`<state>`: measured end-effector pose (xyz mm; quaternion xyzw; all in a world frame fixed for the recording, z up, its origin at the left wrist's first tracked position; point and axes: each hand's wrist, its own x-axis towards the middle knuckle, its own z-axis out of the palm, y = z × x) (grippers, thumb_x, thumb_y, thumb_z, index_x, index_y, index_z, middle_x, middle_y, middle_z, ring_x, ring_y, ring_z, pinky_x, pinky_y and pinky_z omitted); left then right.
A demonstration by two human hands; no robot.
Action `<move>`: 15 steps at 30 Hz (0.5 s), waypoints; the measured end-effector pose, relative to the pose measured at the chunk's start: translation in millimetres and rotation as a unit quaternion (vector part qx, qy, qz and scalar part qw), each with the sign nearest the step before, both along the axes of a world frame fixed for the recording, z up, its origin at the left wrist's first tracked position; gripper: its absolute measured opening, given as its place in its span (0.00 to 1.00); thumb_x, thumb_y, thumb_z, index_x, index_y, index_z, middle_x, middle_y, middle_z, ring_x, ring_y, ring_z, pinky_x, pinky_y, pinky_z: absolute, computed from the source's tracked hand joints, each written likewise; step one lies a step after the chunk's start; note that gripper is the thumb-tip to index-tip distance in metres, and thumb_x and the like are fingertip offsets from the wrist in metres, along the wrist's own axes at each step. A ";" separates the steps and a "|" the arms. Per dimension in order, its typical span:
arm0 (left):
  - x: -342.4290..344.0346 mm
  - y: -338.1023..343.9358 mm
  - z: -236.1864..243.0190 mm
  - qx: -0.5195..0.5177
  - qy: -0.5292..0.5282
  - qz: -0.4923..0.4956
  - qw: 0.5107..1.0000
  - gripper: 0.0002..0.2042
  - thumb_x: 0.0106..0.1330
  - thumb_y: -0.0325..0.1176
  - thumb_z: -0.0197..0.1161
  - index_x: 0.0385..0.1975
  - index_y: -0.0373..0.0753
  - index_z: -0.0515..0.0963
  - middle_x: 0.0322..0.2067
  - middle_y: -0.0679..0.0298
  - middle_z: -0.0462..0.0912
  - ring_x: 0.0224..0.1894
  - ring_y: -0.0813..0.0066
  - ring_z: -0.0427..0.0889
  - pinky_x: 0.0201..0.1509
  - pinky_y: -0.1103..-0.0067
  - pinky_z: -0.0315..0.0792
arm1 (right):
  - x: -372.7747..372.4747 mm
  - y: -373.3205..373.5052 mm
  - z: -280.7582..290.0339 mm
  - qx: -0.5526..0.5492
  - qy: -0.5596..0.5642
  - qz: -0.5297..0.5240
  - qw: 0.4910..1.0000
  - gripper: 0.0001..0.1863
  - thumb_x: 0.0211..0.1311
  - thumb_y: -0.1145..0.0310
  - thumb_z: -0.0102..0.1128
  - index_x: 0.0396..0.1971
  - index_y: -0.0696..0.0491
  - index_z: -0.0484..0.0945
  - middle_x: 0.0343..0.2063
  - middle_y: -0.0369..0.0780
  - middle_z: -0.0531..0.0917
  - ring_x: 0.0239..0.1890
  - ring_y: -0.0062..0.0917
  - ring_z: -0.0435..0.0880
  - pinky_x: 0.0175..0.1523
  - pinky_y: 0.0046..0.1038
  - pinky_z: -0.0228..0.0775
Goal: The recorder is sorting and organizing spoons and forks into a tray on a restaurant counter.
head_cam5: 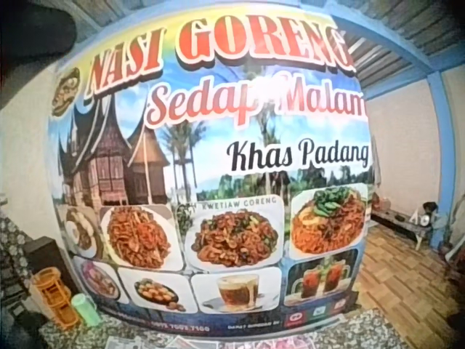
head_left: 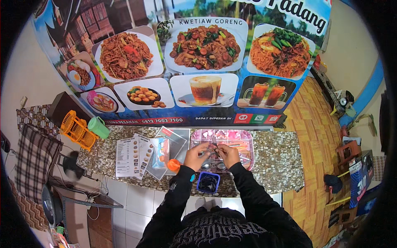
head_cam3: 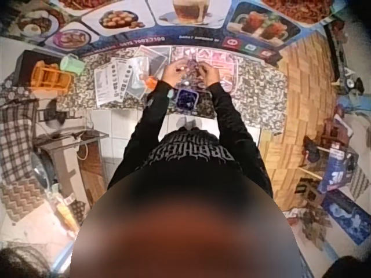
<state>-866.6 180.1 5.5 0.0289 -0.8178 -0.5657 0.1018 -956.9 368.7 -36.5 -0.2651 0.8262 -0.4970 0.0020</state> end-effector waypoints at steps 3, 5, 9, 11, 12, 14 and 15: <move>2.0 17.2 -5.4 0.061 0.004 -0.016 0.998 0.26 0.65 0.27 0.69 0.64 0.38 0.72 0.52 0.58 0.84 0.55 0.68 0.83 0.57 0.74 0.77 | 8.7 0.3 7.3 -0.058 -0.049 -0.011 0.997 0.11 0.64 0.69 0.69 0.43 0.57 0.83 0.29 0.47 0.87 0.30 0.27 0.88 0.36 0.28 0.77; -0.3 28.2 -11.0 0.094 0.022 0.017 0.995 0.25 0.66 0.26 0.68 0.63 0.38 0.72 0.47 0.59 0.85 0.53 0.69 0.84 0.56 0.74 0.78 | 11.2 0.0 9.2 -0.050 -0.045 -0.020 0.998 0.11 0.63 0.72 0.69 0.43 0.59 0.83 0.30 0.46 0.88 0.34 0.24 0.89 0.37 0.26 0.77; -0.8 32.4 -14.8 0.047 0.028 0.078 0.995 0.24 0.66 0.24 0.67 0.62 0.38 0.73 0.47 0.59 0.84 0.52 0.69 0.84 0.56 0.74 0.78 | 19.5 -3.3 17.2 -0.060 -0.037 -0.026 0.997 0.11 0.63 0.73 0.70 0.42 0.61 0.83 0.30 0.43 0.89 0.36 0.20 0.88 0.40 0.24 0.78; -1.2 36.4 -11.1 0.093 0.049 0.074 0.992 0.21 0.67 0.25 0.67 0.60 0.36 0.74 0.46 0.60 0.85 0.51 0.71 0.84 0.55 0.74 0.78 | 23.4 0.2 25.8 -0.067 -0.059 -0.016 0.996 0.12 0.64 0.74 0.69 0.44 0.62 0.82 0.32 0.43 0.89 0.38 0.20 0.88 0.42 0.24 0.79; -1.2 37.7 -9.5 0.116 0.060 0.073 0.989 0.20 0.67 0.25 0.66 0.59 0.36 0.75 0.45 0.60 0.86 0.50 0.71 0.84 0.55 0.74 0.78 | 22.5 0.9 25.0 -0.067 -0.058 -0.017 0.996 0.12 0.64 0.74 0.69 0.44 0.62 0.82 0.32 0.43 0.89 0.38 0.20 0.88 0.42 0.24 0.79; -2.3 38.7 -6.2 0.095 0.056 0.054 0.992 0.17 0.69 0.26 0.65 0.57 0.34 0.76 0.45 0.60 0.86 0.50 0.73 0.84 0.54 0.75 0.77 | 19.9 3.4 24.5 -0.084 -0.061 -0.010 0.995 0.11 0.64 0.75 0.69 0.44 0.62 0.82 0.36 0.43 0.89 0.41 0.19 0.87 0.44 0.23 0.79; -2.7 39.5 -4.9 0.074 0.049 0.038 0.995 0.15 0.70 0.27 0.64 0.55 0.33 0.78 0.45 0.60 0.86 0.49 0.74 0.84 0.54 0.77 0.76 | 20.5 6.4 23.7 -0.084 -0.059 -0.011 0.995 0.11 0.64 0.75 0.69 0.44 0.62 0.82 0.36 0.43 0.89 0.41 0.19 0.87 0.44 0.23 0.79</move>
